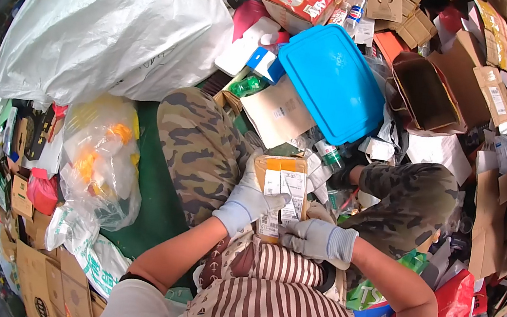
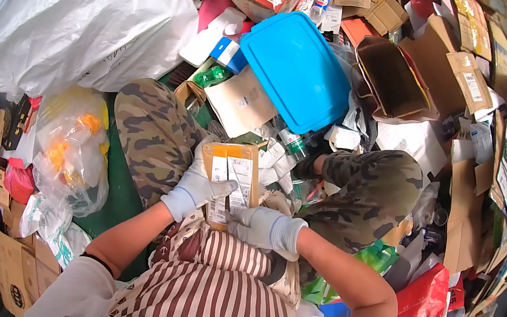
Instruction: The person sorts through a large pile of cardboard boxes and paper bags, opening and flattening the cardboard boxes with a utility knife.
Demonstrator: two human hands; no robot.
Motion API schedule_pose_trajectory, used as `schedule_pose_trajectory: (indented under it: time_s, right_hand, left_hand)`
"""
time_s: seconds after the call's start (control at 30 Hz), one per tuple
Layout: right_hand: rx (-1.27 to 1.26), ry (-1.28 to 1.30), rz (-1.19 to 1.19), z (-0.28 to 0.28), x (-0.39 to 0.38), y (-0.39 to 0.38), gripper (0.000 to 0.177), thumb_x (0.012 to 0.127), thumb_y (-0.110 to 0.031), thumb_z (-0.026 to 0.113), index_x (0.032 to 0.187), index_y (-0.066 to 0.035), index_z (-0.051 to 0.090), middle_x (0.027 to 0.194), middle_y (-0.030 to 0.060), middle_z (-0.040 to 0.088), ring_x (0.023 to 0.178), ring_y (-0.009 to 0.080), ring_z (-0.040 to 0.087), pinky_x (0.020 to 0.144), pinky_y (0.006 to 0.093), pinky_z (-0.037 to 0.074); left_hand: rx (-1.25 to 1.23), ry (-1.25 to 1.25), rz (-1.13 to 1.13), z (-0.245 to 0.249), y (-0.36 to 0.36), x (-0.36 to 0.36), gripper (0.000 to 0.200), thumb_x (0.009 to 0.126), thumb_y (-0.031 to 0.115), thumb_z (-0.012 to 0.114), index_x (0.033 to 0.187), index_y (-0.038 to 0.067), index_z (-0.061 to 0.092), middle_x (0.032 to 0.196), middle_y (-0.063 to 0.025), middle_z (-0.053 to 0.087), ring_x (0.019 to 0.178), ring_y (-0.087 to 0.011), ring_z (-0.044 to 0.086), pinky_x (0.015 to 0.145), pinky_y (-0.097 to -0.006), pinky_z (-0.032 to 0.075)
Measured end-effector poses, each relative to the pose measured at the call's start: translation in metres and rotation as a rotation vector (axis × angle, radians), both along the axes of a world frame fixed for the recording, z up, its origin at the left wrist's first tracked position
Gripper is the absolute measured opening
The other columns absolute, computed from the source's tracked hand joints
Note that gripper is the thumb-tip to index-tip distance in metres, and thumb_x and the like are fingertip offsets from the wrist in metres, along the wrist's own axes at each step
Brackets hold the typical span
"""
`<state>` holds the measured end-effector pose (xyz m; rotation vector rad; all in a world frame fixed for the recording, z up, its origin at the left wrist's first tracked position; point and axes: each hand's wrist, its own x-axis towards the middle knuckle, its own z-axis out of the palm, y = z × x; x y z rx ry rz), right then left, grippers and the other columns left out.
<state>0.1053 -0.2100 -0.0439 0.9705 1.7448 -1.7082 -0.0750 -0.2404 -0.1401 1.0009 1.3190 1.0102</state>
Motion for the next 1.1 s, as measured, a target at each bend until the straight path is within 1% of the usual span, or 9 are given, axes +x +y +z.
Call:
schedule_pose_trajectory:
  time_s: [0.07,0.23,0.33,0.4,0.5,0.7,0.9,1.0,1.1]
  right_hand:
    - [0.037,0.109,0.044,-0.003,-0.003,-0.004,0.037,0.093,-0.037,0.045,0.11,-0.006,0.054,0.071,0.0066,0.06,0.063,0.0183,0.061,0.057,0.0296,0.048]
    - [-0.644,0.225,-0.261,0.003,0.006,0.005,0.035,0.092,-0.039,0.053,0.115,-0.013,0.055,0.066,-0.0078,0.041,0.05,0.0003,0.039,0.04,0.017,0.035]
    - [-0.79,0.259,-0.227,-0.011,0.014,0.005,0.037,0.092,-0.042,0.053,0.11,-0.009,0.056,0.068,-0.0073,0.043,0.048,0.0001,0.039,0.039,0.0161,0.034]
    - [-0.771,0.28,-0.305,-0.01,0.013,0.0,0.035,0.092,-0.041,0.052,0.099,-0.007,0.057,0.066,-0.0065,0.042,0.048,0.0007,0.041,0.039,0.0169,0.034]
    - [-0.471,0.157,-0.356,0.012,0.017,0.006,0.038,0.093,-0.044,0.048,0.097,-0.007,0.058,0.064,-0.0024,0.048,0.05,0.0055,0.047,0.044,0.0218,0.04]
    - [0.344,0.254,-0.156,0.076,0.044,0.02,0.044,0.097,-0.043,0.038,0.092,-0.004,0.057,0.061,0.0074,0.057,0.06,0.0157,0.062,0.058,0.0302,0.048]
    - [0.001,0.228,-0.393,0.086,0.051,0.011,0.021,0.092,-0.025,0.056,0.091,-0.005,0.057,0.061,0.0053,0.053,0.053,0.0117,0.055,0.052,0.0289,0.046]
    - [0.458,0.197,-0.28,0.089,0.052,0.009,0.022,0.088,-0.03,0.059,0.089,-0.007,0.059,0.068,0.0087,0.06,0.063,0.0238,0.063,0.057,0.0335,0.048]
    - [1.087,0.392,0.153,0.064,0.06,0.006,0.021,0.078,-0.015,0.062,0.098,-0.012,0.057,0.074,0.0025,0.057,0.061,0.0167,0.058,0.049,0.0278,0.042]
  left_hand:
    - [-0.151,-0.143,-0.107,0.016,0.003,-0.012,0.093,0.069,-0.009,0.066,0.14,0.007,0.008,0.121,-0.0071,0.047,0.113,-0.0168,0.048,0.094,-0.0319,0.043]
    - [-0.465,-0.087,-0.248,0.055,0.012,-0.035,0.091,0.069,-0.009,0.064,0.141,0.009,0.011,0.123,-0.0043,0.047,0.11,-0.0132,0.047,0.093,-0.0289,0.042]
    - [-0.302,-0.035,-0.319,0.038,0.006,-0.047,0.095,0.067,0.006,0.067,0.141,0.002,0.009,0.121,-0.0106,0.05,0.104,-0.0171,0.054,0.084,-0.0295,0.048]
    - [-0.112,0.39,-0.254,0.03,0.002,-0.043,0.101,0.066,0.013,0.069,0.143,0.004,0.004,0.122,-0.0202,0.052,0.101,-0.0291,0.058,0.085,-0.0353,0.048]
    - [0.114,0.704,-0.03,0.077,0.01,-0.017,0.098,0.065,0.008,0.065,0.144,0.011,0.009,0.113,-0.023,0.056,0.096,-0.039,0.056,0.081,-0.0433,0.047]
    - [0.537,0.939,-0.094,0.074,0.014,-0.003,0.065,0.067,0.005,0.058,0.131,0.012,0.042,0.094,-0.0124,0.061,0.085,-0.0306,0.057,0.074,-0.0421,0.043]
    - [0.563,0.934,-0.178,0.078,0.01,0.025,0.033,0.075,0.013,0.056,0.108,0.012,0.059,0.088,-0.008,0.063,0.084,-0.0265,0.059,0.074,-0.0397,0.044]
    - [0.436,0.863,-0.334,0.088,0.014,0.026,0.032,0.074,0.015,0.058,0.106,0.012,0.059,0.089,-0.0082,0.064,0.084,-0.0267,0.06,0.074,-0.0392,0.044]
    - [0.395,0.849,-0.49,0.08,0.019,0.03,0.03,0.073,0.015,0.06,0.103,0.014,0.059,0.09,-0.0081,0.064,0.084,-0.0269,0.06,0.075,-0.0386,0.044]
